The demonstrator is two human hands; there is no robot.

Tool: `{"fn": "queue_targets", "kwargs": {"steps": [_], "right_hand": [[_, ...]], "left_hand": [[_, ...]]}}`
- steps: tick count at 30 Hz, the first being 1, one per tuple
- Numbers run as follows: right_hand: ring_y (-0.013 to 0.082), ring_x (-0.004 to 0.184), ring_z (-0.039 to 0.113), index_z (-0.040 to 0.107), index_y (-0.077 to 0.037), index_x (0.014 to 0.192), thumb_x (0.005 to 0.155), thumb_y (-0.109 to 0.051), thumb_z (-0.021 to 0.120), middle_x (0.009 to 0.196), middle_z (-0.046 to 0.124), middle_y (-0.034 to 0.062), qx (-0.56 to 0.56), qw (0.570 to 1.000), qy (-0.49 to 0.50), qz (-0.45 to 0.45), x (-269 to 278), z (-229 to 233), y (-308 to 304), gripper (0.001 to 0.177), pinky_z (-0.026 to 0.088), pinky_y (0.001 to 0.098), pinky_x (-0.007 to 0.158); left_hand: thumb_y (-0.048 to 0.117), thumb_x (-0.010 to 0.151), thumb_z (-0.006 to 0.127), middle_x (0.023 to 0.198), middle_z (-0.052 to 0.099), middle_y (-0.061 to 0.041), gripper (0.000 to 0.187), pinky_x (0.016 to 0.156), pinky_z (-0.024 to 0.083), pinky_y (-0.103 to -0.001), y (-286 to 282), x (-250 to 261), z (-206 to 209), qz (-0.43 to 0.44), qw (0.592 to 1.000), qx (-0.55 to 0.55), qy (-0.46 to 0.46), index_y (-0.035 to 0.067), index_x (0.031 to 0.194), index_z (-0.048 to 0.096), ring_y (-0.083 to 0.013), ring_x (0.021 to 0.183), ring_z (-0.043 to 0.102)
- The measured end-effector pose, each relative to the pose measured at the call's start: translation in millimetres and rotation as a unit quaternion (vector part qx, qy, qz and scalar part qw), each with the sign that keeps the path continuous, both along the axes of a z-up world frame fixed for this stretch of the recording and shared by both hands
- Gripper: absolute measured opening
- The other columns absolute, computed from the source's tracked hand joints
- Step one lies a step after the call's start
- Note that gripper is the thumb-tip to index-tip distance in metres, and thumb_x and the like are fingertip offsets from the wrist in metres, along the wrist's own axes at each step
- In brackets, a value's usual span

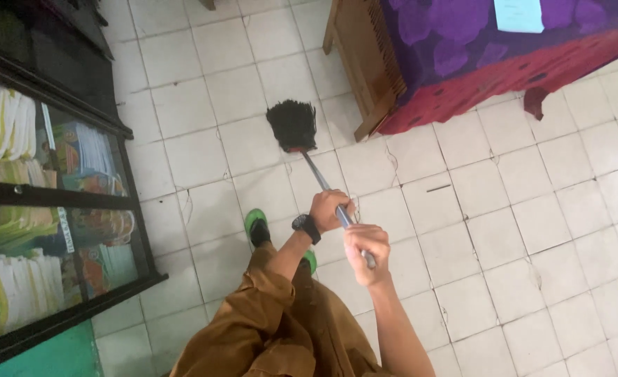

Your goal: The person mops a tiled floor using a string mop, moving back and forth across the room and around furniture. The person navigates around a wooden table, a glass-door refrigerator, and a table with a purple cloth.

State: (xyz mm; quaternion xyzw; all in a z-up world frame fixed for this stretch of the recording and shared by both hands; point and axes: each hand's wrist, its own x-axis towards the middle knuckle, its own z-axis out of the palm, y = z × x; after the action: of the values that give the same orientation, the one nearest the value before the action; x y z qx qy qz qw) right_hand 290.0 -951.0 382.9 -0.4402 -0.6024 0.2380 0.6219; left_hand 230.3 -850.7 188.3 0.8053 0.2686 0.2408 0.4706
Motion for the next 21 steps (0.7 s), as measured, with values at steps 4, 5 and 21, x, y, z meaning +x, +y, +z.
{"fn": "queue_targets", "kwargs": {"steps": [4,5,21], "right_hand": [[0.0157,0.032,0.031,0.043,-0.015,0.05,0.098,-0.022,0.054,0.04,0.036,-0.0016,0.027,1.0,-0.002,0.009,8,-8,31,0.05,0.032,0.028,0.036],[0.0162,0.033,0.032,0.044,-0.015,0.052,0.098,-0.021,0.054,0.041,0.037,-0.0015,0.03,0.999,-0.012,0.005,8,-21,43,0.048,0.033,0.0279,0.037],[0.0237,0.041,0.039,0.042,-0.013,0.061,0.106,-0.024,0.044,0.05,0.035,0.0034,-0.041,0.997,-0.064,-0.016,19,-140,211,0.046,0.037,0.0348,0.047]], "left_hand": [[0.026,0.088,0.064,0.055,0.054,0.001,0.035,0.062,0.051,-0.034,38,9,15,0.014,1.0,0.002,0.01,0.017,0.057,0.049,-0.022,0.062,0.059],[0.028,0.089,0.063,0.056,0.053,0.003,0.037,0.062,0.052,-0.033,50,9,2,0.024,0.999,0.008,0.039,0.019,0.057,0.048,-0.0202,0.063,0.059],[0.043,0.091,0.068,0.127,0.06,0.004,0.026,0.1,0.055,-0.049,230,30,-190,0.06,0.994,-0.005,0.096,0.02,0.091,0.057,-0.0286,0.131,0.055]]}}
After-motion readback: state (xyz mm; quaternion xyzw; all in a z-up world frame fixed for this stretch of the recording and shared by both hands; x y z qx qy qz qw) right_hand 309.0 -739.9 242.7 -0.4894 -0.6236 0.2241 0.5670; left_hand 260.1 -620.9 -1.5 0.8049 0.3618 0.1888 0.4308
